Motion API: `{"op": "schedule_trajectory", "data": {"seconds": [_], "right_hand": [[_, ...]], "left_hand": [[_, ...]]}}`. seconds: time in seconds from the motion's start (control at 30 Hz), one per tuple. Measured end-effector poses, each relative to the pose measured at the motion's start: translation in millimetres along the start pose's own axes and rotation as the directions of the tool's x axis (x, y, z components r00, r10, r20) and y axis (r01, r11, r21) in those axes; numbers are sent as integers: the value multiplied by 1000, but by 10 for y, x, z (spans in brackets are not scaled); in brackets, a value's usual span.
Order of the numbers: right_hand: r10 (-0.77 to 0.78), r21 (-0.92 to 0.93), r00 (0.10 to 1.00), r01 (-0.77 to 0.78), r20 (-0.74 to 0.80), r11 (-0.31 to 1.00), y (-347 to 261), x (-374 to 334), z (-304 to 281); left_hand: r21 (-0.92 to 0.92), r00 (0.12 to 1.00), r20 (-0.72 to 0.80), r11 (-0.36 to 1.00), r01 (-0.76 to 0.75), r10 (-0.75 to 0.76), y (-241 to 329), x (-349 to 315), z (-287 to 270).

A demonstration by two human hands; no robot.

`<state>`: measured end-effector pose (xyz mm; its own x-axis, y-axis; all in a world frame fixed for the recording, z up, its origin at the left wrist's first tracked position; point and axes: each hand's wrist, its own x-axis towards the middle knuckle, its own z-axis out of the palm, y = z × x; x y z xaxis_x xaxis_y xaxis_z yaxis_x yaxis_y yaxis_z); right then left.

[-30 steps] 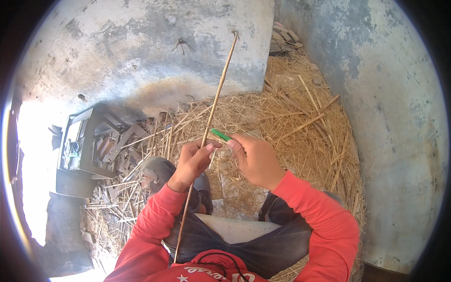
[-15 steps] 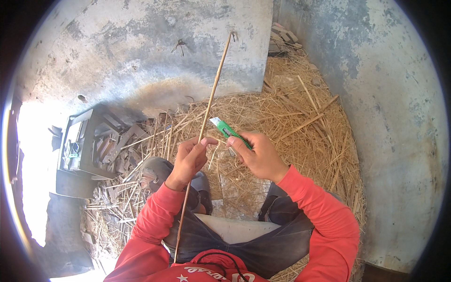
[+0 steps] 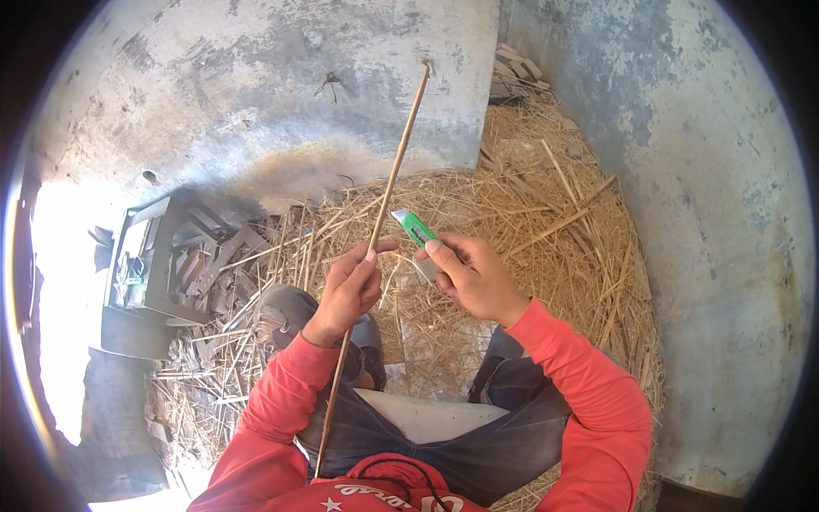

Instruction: The person peels the outer layer from a thin bamboo shoot using a small green blade and their hands, then scrapes the surface of the shoot with a metal blade while holding it upright.

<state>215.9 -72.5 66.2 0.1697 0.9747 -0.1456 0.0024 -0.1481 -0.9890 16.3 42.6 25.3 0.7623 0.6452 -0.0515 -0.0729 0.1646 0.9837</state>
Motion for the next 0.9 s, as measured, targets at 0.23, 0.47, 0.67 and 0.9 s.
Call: {"op": "schedule_trajectory", "data": {"seconds": [0.23, 0.47, 0.67, 0.9], "right_hand": [[-285, -323, 957, 253, -56, 912, 151, 72, -35], [-246, -626, 968, 220, 46, 748, 9, -66, 224], [-229, -783, 964, 36, -137, 621, 112, 202, -120], [-362, -849, 930, 237, 58, 472, 219, 31, 59]], "left_hand": [[18, 998, 54, 1000, -19, 18, 38, -19, 1], [104, 999, 38, 994, 15, -19, -100, -39, 48], [245, 993, 111, 970, 7, -35, -41, -131, 112], [304, 991, 131, 953, -2, -40, -208, -167, -2]]}}
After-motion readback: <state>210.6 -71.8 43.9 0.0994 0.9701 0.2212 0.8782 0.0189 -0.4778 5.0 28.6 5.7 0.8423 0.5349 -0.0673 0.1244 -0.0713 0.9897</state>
